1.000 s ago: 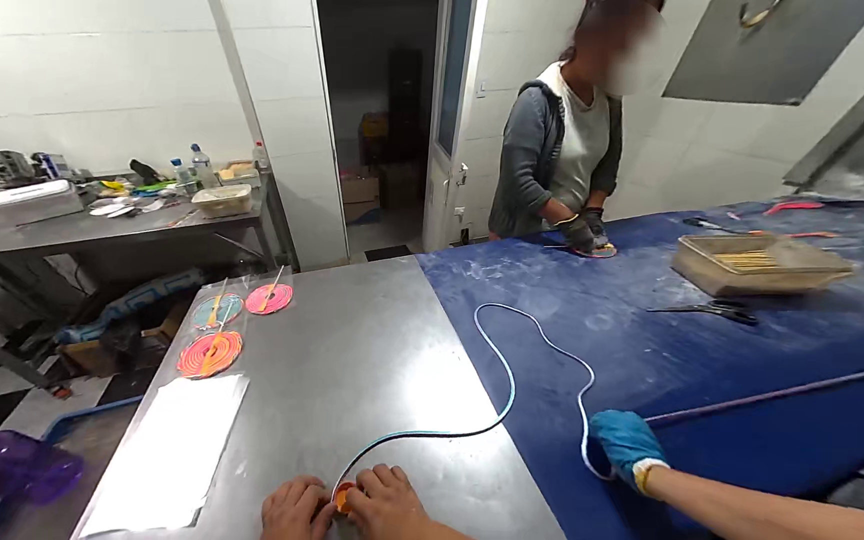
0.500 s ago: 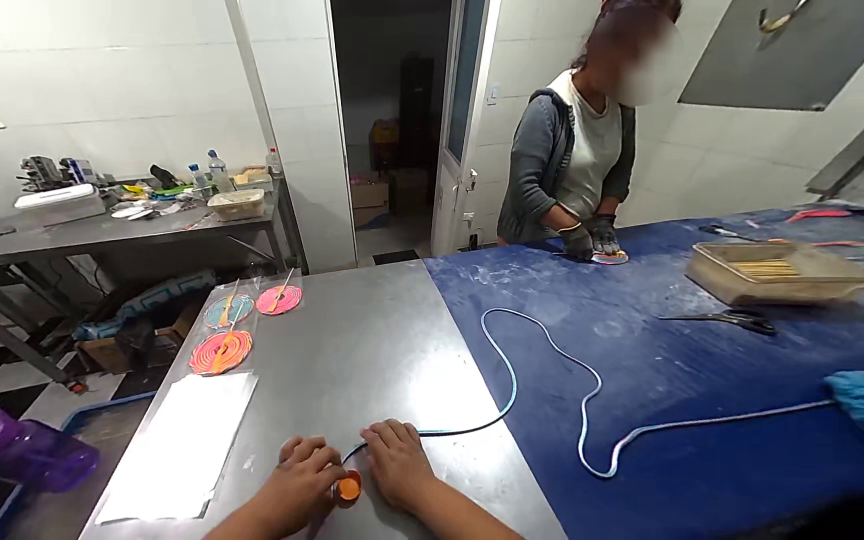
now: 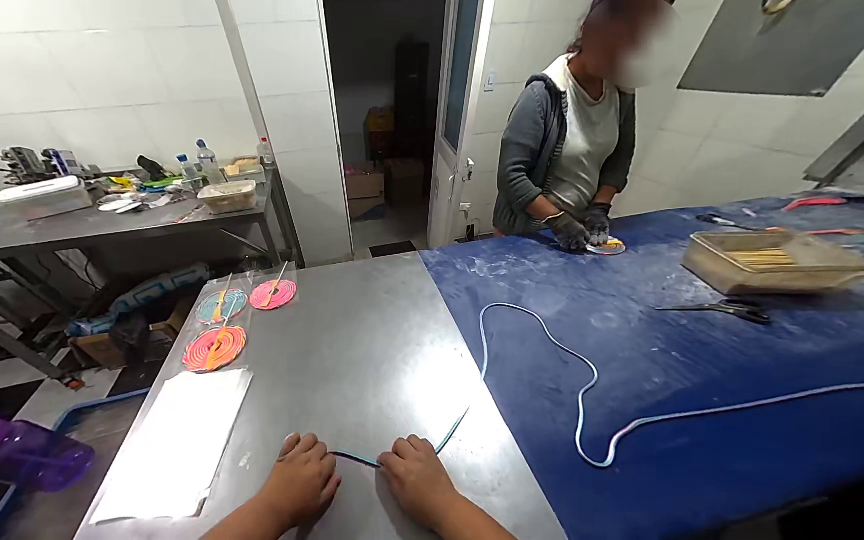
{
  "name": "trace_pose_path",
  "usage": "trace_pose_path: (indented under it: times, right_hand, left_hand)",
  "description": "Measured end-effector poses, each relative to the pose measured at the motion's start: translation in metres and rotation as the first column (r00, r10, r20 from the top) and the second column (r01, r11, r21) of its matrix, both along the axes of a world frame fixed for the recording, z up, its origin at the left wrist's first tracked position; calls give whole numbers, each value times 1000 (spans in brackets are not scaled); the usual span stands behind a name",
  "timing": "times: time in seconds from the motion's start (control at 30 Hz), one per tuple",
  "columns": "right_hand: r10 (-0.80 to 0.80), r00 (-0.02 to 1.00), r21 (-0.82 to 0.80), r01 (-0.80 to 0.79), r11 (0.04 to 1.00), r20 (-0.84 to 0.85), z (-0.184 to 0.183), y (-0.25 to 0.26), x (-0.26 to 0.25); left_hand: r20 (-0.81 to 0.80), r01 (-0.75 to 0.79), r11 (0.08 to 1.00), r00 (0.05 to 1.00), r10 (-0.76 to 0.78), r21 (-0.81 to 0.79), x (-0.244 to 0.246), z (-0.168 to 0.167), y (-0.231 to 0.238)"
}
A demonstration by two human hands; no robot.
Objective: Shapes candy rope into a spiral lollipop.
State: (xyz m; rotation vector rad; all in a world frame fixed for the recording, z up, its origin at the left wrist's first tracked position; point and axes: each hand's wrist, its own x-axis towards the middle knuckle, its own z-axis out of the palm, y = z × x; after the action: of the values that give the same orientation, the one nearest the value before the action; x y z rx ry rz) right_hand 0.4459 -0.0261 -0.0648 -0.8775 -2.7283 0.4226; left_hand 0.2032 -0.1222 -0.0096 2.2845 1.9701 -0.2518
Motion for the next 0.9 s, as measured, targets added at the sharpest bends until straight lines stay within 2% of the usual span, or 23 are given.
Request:
trace_pose_path:
  times: [0.07, 0.17, 0.27, 0.33, 0.4, 0.47, 0.53, 0.6, 0.67, 0.77, 0.83, 0.9]
  right_hand:
    - [-28, 998, 94, 33, 995, -59, -8, -8, 16]
    - [-83, 992, 158, 97, 983, -94, -11, -20, 35]
    - [-113, 988, 174, 130, 976, -108, -8, -24, 43]
    - [-105, 990, 171, 120, 978, -96, -6, -24, 45]
    - [-88, 993, 158, 99, 982, -75, -5, -24, 45]
    - [-63, 996, 134, 72, 988, -68, -4, -23, 45]
    - [-28, 996, 131, 38, 991, -83, -5, -21, 45]
    - [-1, 995, 136, 15, 991, -102, -7, -20, 45]
    - [4, 994, 128, 10, 992, -106, -8, -20, 45]
    - [7, 995, 99, 3, 995, -99, -7, -20, 46]
    - [5, 997, 84, 1, 996, -81, -6, -20, 45]
    - [-2, 997, 95, 9, 995, -73, -6, -20, 44]
  left_hand:
    - [-45, -195, 980, 980, 194, -36, 13, -1, -2]
    - [-70, -384, 917, 923, 379, -109, 21, 5, 2]
    - [-30, -476, 834, 872, 488, -280, 14, 27, 13]
    - [35, -457, 851, 876, 481, -257, 6, 47, 15]
    - [98, -323, 938, 937, 336, -129, -2, 57, 15]
    - [110, -15, 999, 994, 20, -50, -8, 54, 17]
    - [52, 264, 964, 964, -262, -36, -10, 44, 21]
    - [11, 339, 932, 940, -340, -126, -7, 38, 26]
    - [-22, 295, 930, 951, -307, -218, -6, 36, 30]
    - [-63, 199, 949, 973, -220, -243, -4, 36, 31]
    - [-117, 28, 963, 991, -61, -269, 1, 36, 28]
    - [-191, -224, 929, 966, 172, -293, 7, 37, 26]
